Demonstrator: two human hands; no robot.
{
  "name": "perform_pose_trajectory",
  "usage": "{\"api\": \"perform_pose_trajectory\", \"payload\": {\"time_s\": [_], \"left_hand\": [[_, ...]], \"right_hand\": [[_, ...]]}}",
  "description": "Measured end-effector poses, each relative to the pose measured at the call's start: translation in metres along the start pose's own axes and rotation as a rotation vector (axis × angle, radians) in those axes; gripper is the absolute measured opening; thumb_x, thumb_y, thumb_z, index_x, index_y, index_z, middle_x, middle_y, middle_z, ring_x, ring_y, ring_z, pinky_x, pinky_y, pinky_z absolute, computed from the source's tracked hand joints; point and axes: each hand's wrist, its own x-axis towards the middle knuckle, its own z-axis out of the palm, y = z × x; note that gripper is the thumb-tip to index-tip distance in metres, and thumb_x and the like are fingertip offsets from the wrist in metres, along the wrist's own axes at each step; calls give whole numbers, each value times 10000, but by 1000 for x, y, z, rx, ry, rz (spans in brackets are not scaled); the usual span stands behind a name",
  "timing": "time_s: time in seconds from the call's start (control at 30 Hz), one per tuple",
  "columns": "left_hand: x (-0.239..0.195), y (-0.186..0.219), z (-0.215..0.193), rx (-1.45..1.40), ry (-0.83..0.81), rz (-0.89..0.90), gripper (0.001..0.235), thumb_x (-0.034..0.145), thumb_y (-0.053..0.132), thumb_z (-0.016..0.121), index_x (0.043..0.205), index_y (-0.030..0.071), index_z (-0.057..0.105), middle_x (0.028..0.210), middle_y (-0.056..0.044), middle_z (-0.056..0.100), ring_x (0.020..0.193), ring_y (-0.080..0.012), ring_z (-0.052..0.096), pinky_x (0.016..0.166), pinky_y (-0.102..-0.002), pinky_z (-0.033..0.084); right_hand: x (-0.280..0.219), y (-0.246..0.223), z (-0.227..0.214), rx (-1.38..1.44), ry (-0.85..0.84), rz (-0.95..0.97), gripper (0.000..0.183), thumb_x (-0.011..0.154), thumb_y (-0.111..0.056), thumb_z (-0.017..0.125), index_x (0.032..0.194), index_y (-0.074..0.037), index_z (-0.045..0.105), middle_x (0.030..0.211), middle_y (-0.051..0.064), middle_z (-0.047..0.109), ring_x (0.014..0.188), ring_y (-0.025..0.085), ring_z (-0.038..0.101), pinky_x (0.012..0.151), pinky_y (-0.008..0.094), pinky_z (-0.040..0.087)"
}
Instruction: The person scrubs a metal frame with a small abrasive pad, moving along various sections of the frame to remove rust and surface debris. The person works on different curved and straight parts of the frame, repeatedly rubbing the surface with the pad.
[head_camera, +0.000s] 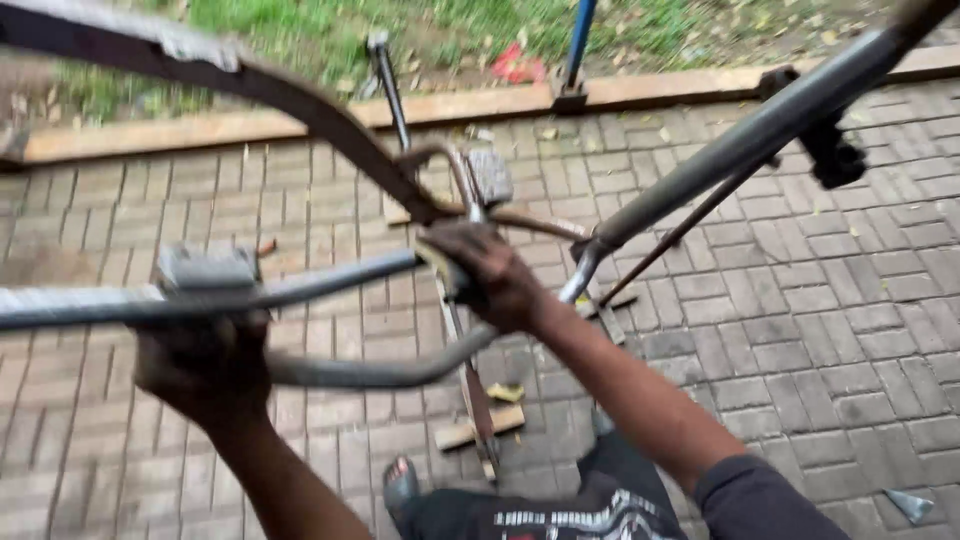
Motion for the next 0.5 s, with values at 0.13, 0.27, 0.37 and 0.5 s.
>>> {"api": "perform_pose_trajectory", "payload": {"time_s": [0.13,0.27,0.37,0.5], "left_hand": [[-2,16,12,-414,37,-70,820,888,457,825,1350,-187,619,937,-68,497,905,-183,472,765,-382,451],[-2,9,7,-460,17,-132,610,894,379,898,957,36,398,866,15,321,841,-135,311,717,-346,308],[9,5,9,-470,31,-139,650,870,388,881,846,114,291,822,44,222,772,-117,233,672,-326,240],[1,7,4,-595,17,-205,605,845,378,887,874,123,340,804,68,231,768,-86,262,697,-273,271]], "right_hand": [[-18,-4,-19,9,52,-2,377,1141,-106,405,1508,-38,463,1485,196,561,1389,381,578,1233,519,448],[-78,3,-5,25,191,212,319,1089,-31,509,1402,-37,565,1416,145,618,1374,328,579,1195,443,469],[-152,59,48,-11,161,487,308,1043,-68,511,1330,-75,623,1293,130,689,1228,299,652,1044,398,505],[-233,40,125,-132,65,859,505,1101,-269,406,1599,-263,323,1688,56,270,1587,305,170,1200,615,223]]}}
